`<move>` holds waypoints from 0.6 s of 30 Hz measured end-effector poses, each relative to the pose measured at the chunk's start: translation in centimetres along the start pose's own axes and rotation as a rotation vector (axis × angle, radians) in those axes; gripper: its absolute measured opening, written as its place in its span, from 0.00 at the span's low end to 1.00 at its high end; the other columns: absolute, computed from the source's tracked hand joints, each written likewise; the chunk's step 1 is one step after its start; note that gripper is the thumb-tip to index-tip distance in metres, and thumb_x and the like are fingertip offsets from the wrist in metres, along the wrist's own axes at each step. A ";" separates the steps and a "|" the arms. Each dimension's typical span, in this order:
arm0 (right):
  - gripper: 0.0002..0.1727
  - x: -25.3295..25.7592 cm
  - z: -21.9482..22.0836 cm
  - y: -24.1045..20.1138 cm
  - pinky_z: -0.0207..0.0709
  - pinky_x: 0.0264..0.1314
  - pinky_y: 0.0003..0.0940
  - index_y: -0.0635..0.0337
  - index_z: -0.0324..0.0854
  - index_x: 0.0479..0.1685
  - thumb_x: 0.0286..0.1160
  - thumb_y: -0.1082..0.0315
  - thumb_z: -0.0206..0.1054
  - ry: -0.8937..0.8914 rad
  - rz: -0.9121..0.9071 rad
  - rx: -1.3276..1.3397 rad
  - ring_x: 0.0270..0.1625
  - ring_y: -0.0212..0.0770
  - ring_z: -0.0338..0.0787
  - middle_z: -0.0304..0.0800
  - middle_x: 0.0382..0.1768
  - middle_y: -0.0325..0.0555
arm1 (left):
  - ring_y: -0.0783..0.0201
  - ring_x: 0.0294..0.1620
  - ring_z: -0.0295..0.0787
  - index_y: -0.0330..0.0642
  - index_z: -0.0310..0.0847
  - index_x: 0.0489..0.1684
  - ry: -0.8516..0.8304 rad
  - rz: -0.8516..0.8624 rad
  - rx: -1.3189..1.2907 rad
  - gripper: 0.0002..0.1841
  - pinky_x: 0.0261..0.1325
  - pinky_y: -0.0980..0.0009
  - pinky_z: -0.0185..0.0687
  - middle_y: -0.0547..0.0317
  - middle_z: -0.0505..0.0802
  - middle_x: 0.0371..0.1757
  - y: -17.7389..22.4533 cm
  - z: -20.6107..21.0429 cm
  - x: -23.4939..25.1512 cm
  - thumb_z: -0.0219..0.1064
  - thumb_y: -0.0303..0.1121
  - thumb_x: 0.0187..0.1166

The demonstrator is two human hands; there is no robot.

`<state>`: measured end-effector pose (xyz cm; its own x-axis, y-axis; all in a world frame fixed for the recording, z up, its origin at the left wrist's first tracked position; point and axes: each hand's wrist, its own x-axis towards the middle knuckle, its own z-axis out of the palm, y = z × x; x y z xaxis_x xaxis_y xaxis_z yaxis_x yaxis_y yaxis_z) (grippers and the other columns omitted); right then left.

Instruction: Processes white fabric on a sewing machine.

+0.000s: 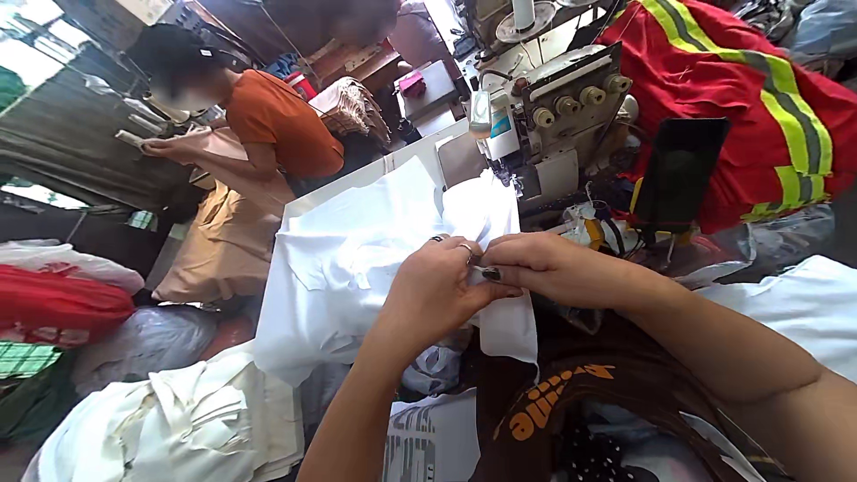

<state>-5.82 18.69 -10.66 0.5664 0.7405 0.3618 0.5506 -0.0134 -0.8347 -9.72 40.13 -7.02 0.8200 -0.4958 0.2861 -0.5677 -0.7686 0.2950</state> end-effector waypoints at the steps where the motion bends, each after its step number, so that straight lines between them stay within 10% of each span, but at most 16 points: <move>1: 0.11 0.2 -0.1 0.5 0.82 0.50 0.21 0.62 0.90 0.48 0.85 0.70 0.60 0.027 -0.048 -0.012 0.48 0.25 0.86 0.88 0.45 0.40 | 0.66 0.33 0.83 0.42 0.89 0.28 0.023 0.007 0.046 0.25 0.36 0.66 0.77 0.63 0.88 0.28 -0.1 -0.6 -0.3 0.71 0.59 0.72; 3: 0.11 1.1 -0.3 2.2 0.85 0.58 0.31 0.59 0.89 0.53 0.79 0.74 0.64 0.124 -0.152 -0.124 0.54 0.33 0.88 0.89 0.52 0.44 | 0.66 0.34 0.80 0.45 0.86 0.21 0.060 0.000 0.070 0.26 0.38 0.65 0.74 0.66 0.84 0.26 -0.5 -2.1 -0.9 0.68 0.60 0.76; 8: 0.10 4.0 -1.6 8.1 0.69 0.69 0.63 0.48 0.94 0.51 0.78 0.67 0.69 0.348 -0.084 -0.504 0.60 0.50 0.88 0.93 0.54 0.44 | 0.65 0.61 0.83 0.52 0.83 0.17 0.127 0.072 -0.100 0.23 0.78 0.49 0.57 0.70 0.89 0.32 -2.1 -4.7 -0.8 0.66 0.56 0.80; 18: 0.09 -3.4 0.0 6.9 0.82 0.64 0.27 0.59 0.92 0.43 0.79 0.70 0.65 0.375 -0.036 0.013 0.58 0.28 0.88 0.93 0.50 0.37 | 0.76 0.41 0.83 0.48 0.82 0.19 -0.193 0.369 -0.260 0.25 0.74 0.61 0.64 0.70 0.85 0.25 -5.8 -5.3 7.6 0.56 0.52 0.88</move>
<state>-3.93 16.10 -17.61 0.7333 0.4431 0.5158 0.5677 0.0185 -0.8230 -0.61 42.98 -1.79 0.5455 -0.8006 0.2479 -0.8024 -0.4135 0.4303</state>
